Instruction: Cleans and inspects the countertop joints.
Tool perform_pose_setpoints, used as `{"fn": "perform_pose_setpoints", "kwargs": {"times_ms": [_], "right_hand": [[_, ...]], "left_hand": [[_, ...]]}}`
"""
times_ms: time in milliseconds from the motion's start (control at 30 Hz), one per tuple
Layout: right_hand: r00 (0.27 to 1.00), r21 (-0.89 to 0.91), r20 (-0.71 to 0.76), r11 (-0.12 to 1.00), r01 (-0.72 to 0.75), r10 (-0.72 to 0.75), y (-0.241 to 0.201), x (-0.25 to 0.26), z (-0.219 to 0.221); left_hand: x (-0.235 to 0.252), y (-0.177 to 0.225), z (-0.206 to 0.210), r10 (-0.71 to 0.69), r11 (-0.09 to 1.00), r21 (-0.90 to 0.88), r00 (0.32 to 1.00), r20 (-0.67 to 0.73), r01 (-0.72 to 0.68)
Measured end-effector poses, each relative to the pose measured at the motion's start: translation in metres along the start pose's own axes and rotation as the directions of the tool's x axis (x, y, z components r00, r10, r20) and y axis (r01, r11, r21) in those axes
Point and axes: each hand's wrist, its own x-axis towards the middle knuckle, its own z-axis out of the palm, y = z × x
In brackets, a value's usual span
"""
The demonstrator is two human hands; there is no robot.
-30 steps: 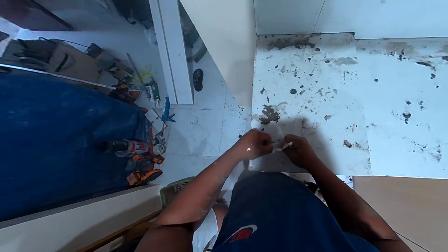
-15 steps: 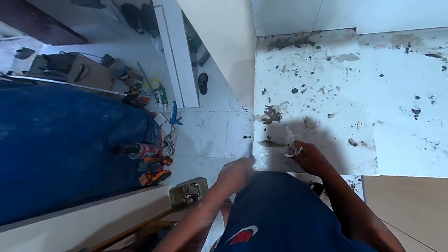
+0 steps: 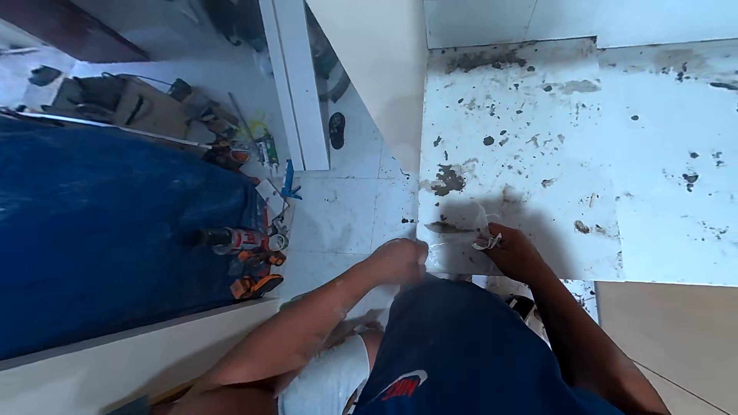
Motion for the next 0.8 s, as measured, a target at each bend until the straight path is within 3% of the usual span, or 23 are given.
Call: {"fn": "perform_pose_setpoints", "kwargs": {"times_ms": [133, 200, 300, 367, 467, 600, 800], "right_hand": [[1.0, 0.038, 0.005, 0.999, -0.02, 0.019, 0.005, -0.004, 0.007], [0.999, 0.014, 0.04, 1.0, -0.004, 0.004, 0.005, -0.004, 0.012], [0.995, -0.083, 0.083, 0.995, 0.055, -0.048, -0.002, 0.0, 0.022], [0.993, -0.19, 0.107, 0.98, 0.064, -0.045, -0.012, 0.005, 0.029], [0.979, -0.374, 0.176, 0.927, -0.026, 0.099, -0.032, 0.021, 0.033], [0.982, -0.447, 0.175, 0.895, 0.013, 0.073, -0.037, 0.032, 0.024], [0.945, -0.68, 0.194, 0.731, -0.064, 0.263, -0.042, 0.032, 0.006]], "left_hand": [[0.009, 0.002, -0.01, -0.021, 0.977, -0.212, 1.0, -0.007, 0.019], [0.01, 0.005, -0.013, -0.091, 0.903, -0.422, 0.996, -0.005, 0.081], [0.01, 0.006, -0.019, -0.182, 0.621, -0.783, 0.977, -0.109, 0.029], [0.011, 0.01, -0.023, -0.21, 0.456, -0.887, 0.96, -0.182, -0.069], [0.016, 0.008, -0.021, -0.182, 0.285, -0.945, 0.958, -0.221, -0.164], [0.021, 0.003, -0.022, -0.213, 0.061, -0.942, 0.918, -0.335, -0.33], [0.039, 0.009, -0.029, -0.096, -0.116, -0.858, 0.865, -0.492, -0.501]]}}
